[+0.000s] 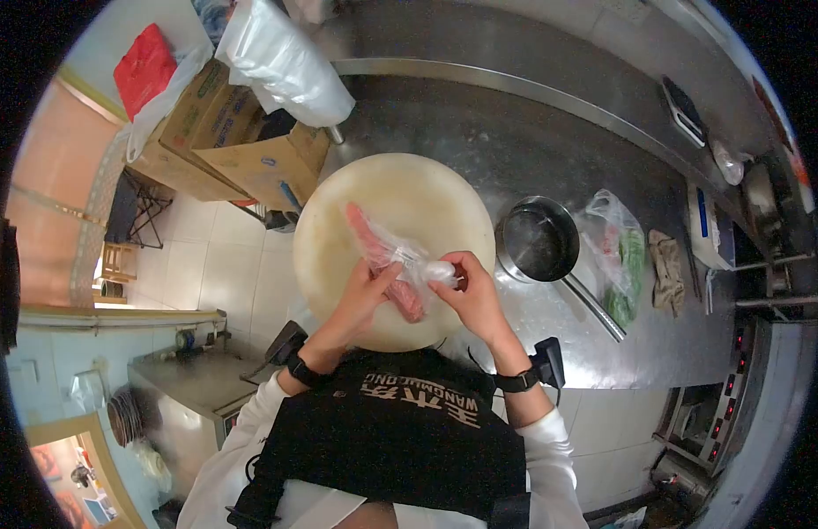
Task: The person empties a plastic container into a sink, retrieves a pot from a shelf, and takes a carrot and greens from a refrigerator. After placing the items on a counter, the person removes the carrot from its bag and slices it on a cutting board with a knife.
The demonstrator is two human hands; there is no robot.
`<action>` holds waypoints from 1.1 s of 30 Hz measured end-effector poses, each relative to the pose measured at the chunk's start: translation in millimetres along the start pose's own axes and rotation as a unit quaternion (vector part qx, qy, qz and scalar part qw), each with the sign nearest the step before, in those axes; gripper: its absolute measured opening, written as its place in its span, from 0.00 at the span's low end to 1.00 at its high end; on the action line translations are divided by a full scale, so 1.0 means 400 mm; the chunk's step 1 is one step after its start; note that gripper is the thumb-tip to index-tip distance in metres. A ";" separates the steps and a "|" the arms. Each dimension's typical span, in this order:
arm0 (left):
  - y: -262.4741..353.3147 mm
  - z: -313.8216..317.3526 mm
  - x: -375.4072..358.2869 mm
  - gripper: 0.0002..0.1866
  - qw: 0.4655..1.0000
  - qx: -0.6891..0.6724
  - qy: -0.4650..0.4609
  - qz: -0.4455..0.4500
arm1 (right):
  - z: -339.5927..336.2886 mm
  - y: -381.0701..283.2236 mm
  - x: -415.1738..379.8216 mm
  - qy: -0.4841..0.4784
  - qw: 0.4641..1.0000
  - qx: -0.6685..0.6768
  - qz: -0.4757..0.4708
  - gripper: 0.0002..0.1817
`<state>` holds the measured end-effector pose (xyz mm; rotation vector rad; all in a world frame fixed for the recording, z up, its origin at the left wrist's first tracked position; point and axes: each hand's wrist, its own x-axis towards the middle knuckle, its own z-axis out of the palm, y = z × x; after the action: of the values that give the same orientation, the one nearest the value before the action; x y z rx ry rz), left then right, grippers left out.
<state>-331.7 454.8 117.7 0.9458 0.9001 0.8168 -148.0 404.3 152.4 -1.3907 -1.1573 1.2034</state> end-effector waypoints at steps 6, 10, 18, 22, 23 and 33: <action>0.016 0.008 -0.023 0.24 0.875 0.400 0.114 0.248 | 0.013 -0.009 0.004 -0.020 0.996 0.062 0.052 0.14; 0.047 0.061 -0.016 0.19 0.968 0.155 -0.093 0.174 | 0.007 -0.003 0.025 -0.087 0.983 0.154 0.040 0.15; 0.071 0.088 -0.022 0.15 0.919 0.350 -0.070 0.169 | 0.004 -0.016 0.026 -0.015 0.995 -0.066 -0.069 0.11; 0.033 0.083 -0.006 0.16 0.935 0.313 -0.053 0.156 | -0.002 0.004 0.033 -0.015 0.997 -0.017 -0.074 0.15; 0.017 0.077 -0.004 0.16 0.935 0.312 -0.053 0.157 | -0.012 0.004 0.030 -0.025 0.999 0.007 -0.044 0.15; 0.100 -0.045 -0.005 0.10 0.921 0.376 0.000 0.104 | -0.259 -0.159 -0.005 0.166 0.981 -0.021 -0.101 0.20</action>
<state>-356.1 473.2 149.5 1.7359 1.1523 0.6435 -50.1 403.3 224.4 -1.4049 -1.0608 0.7733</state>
